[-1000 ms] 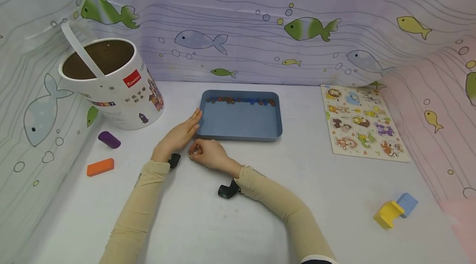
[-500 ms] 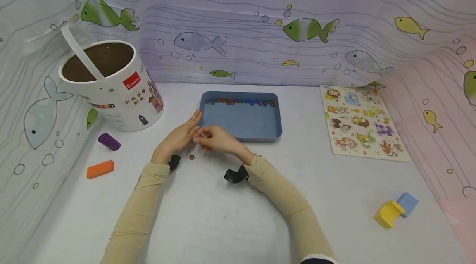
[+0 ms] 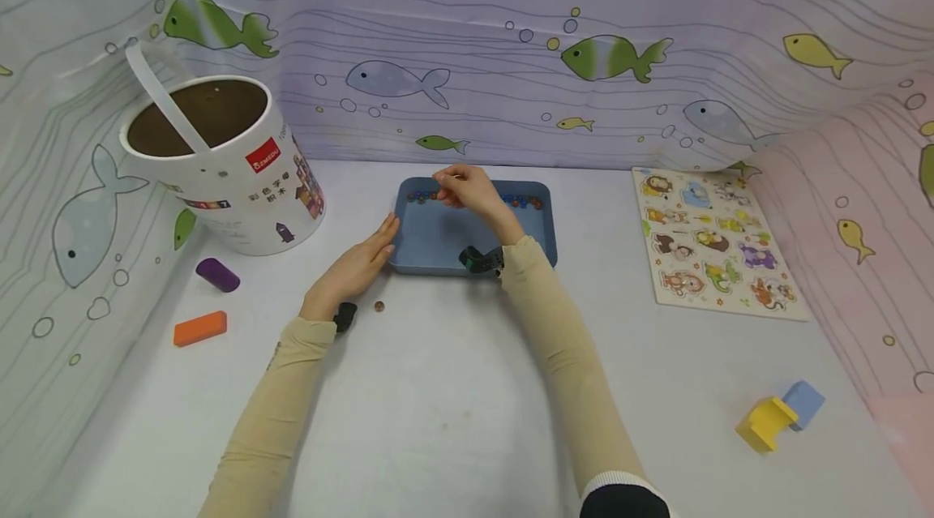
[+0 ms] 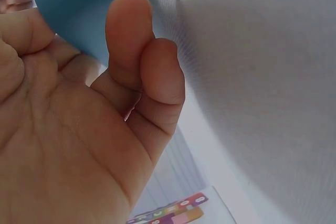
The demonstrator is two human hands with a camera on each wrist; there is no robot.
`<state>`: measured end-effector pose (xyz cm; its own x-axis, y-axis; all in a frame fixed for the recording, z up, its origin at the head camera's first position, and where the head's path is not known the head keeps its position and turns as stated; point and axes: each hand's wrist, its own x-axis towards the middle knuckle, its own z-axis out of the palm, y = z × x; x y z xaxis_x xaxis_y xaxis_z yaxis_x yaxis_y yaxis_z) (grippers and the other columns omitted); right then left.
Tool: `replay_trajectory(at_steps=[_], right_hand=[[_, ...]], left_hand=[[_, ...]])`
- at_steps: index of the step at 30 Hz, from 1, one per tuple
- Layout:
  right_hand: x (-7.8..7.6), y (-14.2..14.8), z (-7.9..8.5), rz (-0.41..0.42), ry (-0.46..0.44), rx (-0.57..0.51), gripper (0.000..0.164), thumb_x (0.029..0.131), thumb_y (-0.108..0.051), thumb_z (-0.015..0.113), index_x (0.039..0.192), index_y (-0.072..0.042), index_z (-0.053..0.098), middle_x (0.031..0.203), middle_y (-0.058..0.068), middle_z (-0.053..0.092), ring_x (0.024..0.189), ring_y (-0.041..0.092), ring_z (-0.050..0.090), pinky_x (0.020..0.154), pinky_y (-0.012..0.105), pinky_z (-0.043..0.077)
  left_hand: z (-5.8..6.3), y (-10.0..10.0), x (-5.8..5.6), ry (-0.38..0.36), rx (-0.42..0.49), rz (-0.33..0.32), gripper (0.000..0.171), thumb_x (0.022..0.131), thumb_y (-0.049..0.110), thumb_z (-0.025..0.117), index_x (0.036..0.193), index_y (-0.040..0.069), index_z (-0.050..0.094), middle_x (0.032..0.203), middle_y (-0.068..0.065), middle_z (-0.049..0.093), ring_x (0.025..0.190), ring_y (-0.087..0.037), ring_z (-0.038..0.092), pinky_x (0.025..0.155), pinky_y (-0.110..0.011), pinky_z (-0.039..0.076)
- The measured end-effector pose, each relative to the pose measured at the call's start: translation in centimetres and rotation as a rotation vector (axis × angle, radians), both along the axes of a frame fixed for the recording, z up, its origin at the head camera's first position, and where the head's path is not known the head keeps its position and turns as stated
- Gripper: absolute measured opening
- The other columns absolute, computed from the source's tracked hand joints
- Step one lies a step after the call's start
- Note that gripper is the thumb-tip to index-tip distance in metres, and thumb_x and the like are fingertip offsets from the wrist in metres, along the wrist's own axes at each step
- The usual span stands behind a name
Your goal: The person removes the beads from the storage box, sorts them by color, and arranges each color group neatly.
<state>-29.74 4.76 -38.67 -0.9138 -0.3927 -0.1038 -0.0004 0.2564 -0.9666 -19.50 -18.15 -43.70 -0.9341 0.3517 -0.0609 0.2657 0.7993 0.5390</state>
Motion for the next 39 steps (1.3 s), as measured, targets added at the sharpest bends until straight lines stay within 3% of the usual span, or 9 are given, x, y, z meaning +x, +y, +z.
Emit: replay_trajectory(at_steps=[4, 10, 13, 22, 29, 35, 39], right_hand=[[-1.6, 0.7, -1.4, -0.074, -0.043, 0.035, 0.038, 0.102, -0.025, 0.051, 0.126, 0.002, 0.059, 0.076, -0.003, 0.062, 0.071, 0.014, 0.061, 0.084, 0.042, 0.055], [-2.7, 1.3, -3.8, -0.146, -0.123, 0.101, 0.034, 0.101, -0.025, 0.053, 0.122, -0.001, 0.061, 0.075, -0.004, 0.062, 0.067, 0.009, 0.06, 0.067, 0.025, 0.053], [-3.0, 1.4, -4.4, -0.162, -0.116, 0.141, 0.03, 0.101, -0.023, 0.053, 0.121, -0.002, 0.062, 0.077, -0.001, 0.062, 0.067, 0.009, 0.059, 0.062, 0.022, 0.051], [-2.8, 0.8, -4.6, -0.118, 0.01, 0.35, 0.022, 0.098, -0.021, 0.058, 0.112, -0.006, 0.065, 0.098, 0.013, 0.07, 0.075, 0.015, 0.063, 0.065, 0.025, 0.052], [-2.3, 1.0, -4.6, -0.117, 0.061, 0.522, 0.021, 0.094, -0.023, 0.062, 0.104, -0.005, 0.067, 0.096, 0.009, 0.067, 0.08, 0.016, 0.058, 0.067, 0.025, 0.046], [-2.3, 1.3, -4.8, -0.099, 0.038, 0.538, 0.023, 0.095, -0.027, 0.062, 0.098, -0.005, 0.068, 0.089, 0.006, 0.067, 0.075, 0.014, 0.057, 0.064, 0.024, 0.046], [-2.6, 1.5, -4.8, -0.082, 0.001, 0.457, 0.029, 0.096, -0.032, 0.06, 0.101, -0.004, 0.067, 0.087, 0.004, 0.067, 0.076, 0.014, 0.058, 0.067, 0.024, 0.045]], left_hand=[[-0.1, 0.1, 0.0, -0.003, 0.0, 0.003, 0.054, 0.107, 0.025, 0.029, 0.156, 0.007, 0.013, 0.164, -0.008, 0.005, 0.147, -0.033, 0.024, 0.121, -0.049, 0.023], [-0.1, 0.3, 0.2, -0.006, 0.008, 0.006, 0.054, 0.107, 0.025, 0.03, 0.155, 0.008, 0.014, 0.164, -0.009, 0.007, 0.146, -0.033, 0.026, 0.12, -0.05, 0.024], [0.0, 0.4, 0.3, -0.003, 0.008, 0.009, 0.054, 0.107, 0.025, 0.029, 0.156, 0.008, 0.014, 0.164, -0.009, 0.007, 0.147, -0.033, 0.025, 0.121, -0.049, 0.024], [0.1, 0.3, 0.1, -0.004, 0.002, 0.031, 0.054, 0.107, 0.026, 0.029, 0.156, 0.009, 0.014, 0.164, -0.004, 0.006, 0.149, -0.03, 0.022, 0.122, -0.048, 0.022], [0.0, 0.3, -0.1, -0.007, 0.001, 0.027, 0.055, 0.107, 0.027, 0.029, 0.156, 0.01, 0.012, 0.165, -0.004, 0.005, 0.149, -0.029, 0.021, 0.122, -0.048, 0.022], [-0.1, 0.2, -0.1, -0.019, 0.006, 0.022, 0.055, 0.107, 0.026, 0.029, 0.157, 0.011, 0.011, 0.165, -0.004, 0.005, 0.149, -0.03, 0.021, 0.122, -0.049, 0.022], [-0.1, 0.2, -0.1, -0.025, 0.007, 0.026, 0.055, 0.107, 0.025, 0.03, 0.157, 0.01, 0.011, 0.165, -0.004, 0.004, 0.149, -0.03, 0.021, 0.121, -0.049, 0.022]])
